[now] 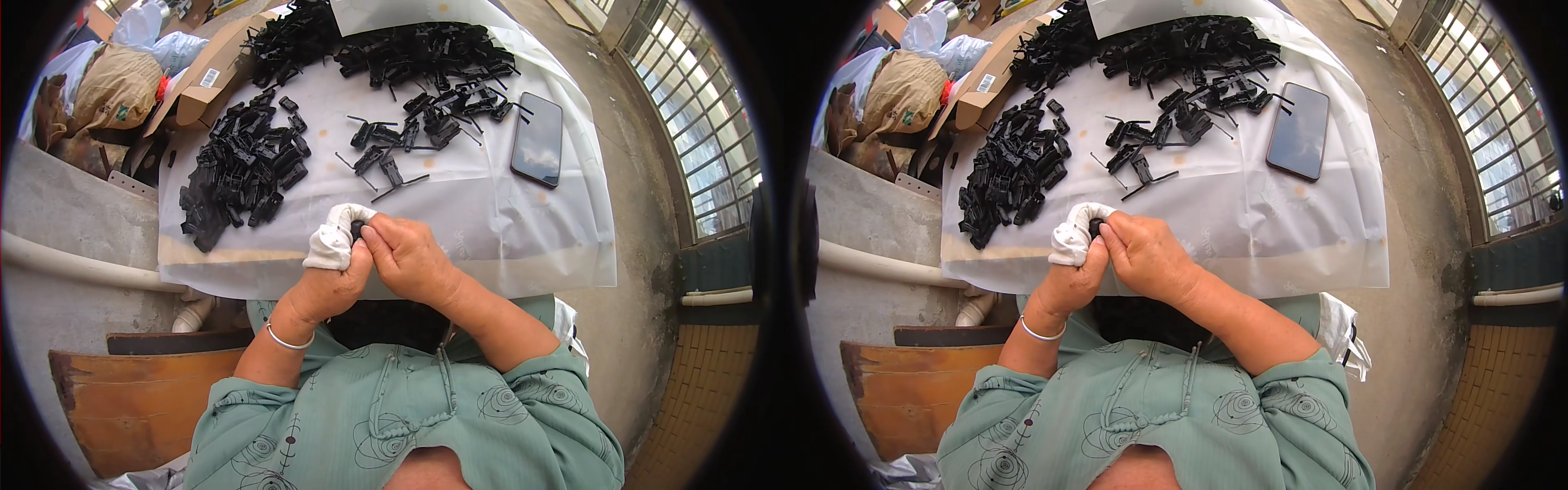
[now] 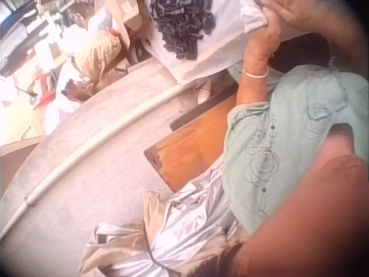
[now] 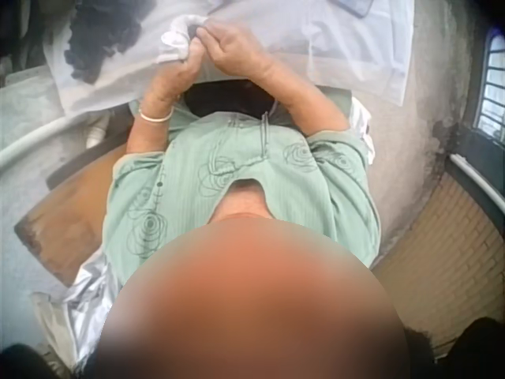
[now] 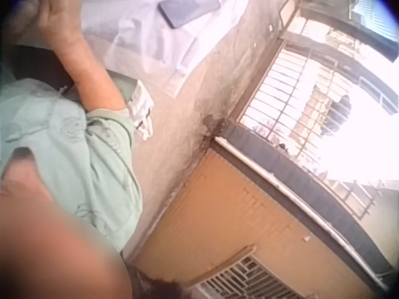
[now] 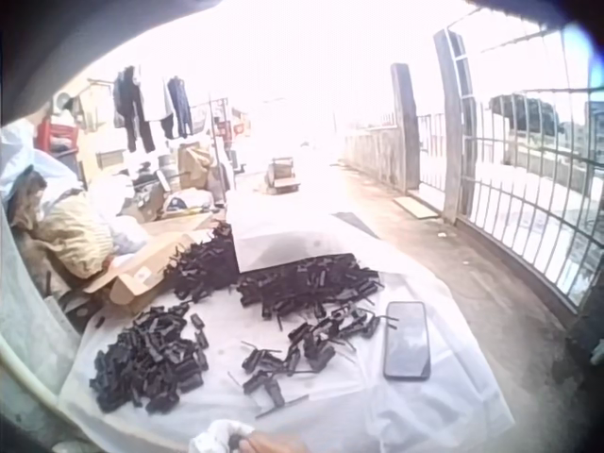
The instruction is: Inspecting and wiping small black plastic components with a white cloth at a workbench.
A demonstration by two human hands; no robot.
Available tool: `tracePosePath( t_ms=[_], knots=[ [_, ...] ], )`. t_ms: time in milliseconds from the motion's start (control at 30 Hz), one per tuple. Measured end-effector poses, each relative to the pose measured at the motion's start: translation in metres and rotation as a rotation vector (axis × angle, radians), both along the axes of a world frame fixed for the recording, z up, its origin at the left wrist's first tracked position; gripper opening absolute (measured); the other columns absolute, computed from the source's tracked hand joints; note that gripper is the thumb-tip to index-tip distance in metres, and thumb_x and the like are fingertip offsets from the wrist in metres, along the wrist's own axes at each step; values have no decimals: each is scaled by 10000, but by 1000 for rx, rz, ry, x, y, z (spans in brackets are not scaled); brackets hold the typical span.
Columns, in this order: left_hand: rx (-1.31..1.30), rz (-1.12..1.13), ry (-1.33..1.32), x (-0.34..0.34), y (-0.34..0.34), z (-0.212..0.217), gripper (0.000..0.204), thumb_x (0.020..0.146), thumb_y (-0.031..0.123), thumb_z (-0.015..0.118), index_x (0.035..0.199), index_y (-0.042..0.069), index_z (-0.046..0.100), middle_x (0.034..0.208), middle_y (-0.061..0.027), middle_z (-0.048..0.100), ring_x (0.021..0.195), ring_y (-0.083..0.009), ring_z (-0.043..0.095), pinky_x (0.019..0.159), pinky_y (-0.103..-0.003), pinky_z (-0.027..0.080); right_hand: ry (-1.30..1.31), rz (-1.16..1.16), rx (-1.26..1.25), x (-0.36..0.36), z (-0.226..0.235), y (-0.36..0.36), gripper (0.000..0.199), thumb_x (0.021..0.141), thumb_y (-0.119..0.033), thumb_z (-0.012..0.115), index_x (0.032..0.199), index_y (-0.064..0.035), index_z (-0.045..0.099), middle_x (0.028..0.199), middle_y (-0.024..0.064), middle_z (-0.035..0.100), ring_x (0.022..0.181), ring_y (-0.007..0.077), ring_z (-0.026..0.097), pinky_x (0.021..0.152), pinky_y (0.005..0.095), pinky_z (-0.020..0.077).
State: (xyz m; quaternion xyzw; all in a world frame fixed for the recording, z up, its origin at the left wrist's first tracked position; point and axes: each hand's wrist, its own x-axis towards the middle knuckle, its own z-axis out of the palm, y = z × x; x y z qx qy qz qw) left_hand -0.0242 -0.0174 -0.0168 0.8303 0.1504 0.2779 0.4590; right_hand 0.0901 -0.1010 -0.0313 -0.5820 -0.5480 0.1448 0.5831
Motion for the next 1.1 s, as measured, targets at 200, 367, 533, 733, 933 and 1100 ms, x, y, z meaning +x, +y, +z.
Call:
tracePosePath(
  t_ms=[200,367,533,733,933,1100],
  knots=[
    [-36,-22,39,3,8,23,307,767,20,488,1066,-48,501,942,-177,545,837,-255,543,786,-301,445,12,134,-93,25,14,-3,161,887,-124,528,793,6,533,627,122,484,532,231,446,521,323,391],
    [924,547,220,-5,54,40,554,742,68,633,1252,-39,447,1210,-230,471,1133,-358,438,964,-395,354,-432,-349,-211,62,4,-6,93,831,-108,571,869,-25,554,687,138,540,610,280,551,560,367,445],
    [283,283,-6,-3,28,11,395,812,64,596,1176,-49,490,1133,-200,534,1039,-289,532,862,-345,446,-633,-291,-416,61,-2,-4,125,793,-108,590,899,-48,560,775,128,594,682,321,593,590,398,479],
    [-225,198,106,7,20,-3,271,911,90,471,1151,-36,479,1006,-107,567,644,-119,568,608,-252,488,-587,-294,-349,54,2,-7,66,800,-96,581,835,-46,554,749,120,589,665,321,589,576,395,478],
    [-555,237,124,5,24,1,231,922,115,472,1125,10,503,929,-54,586,646,-86,560,499,-209,443,-434,-177,-130,55,0,-6,86,787,-58,593,865,-35,566,750,115,589,664,305,586,573,370,469],
    [-1065,65,-241,16,10,5,179,897,112,540,1062,45,517,865,-33,589,595,-63,535,439,-183,380,-269,19,28,36,-1,-4,106,760,-12,604,861,-18,572,715,118,566,630,296,564,557,356,455]
  ],
)
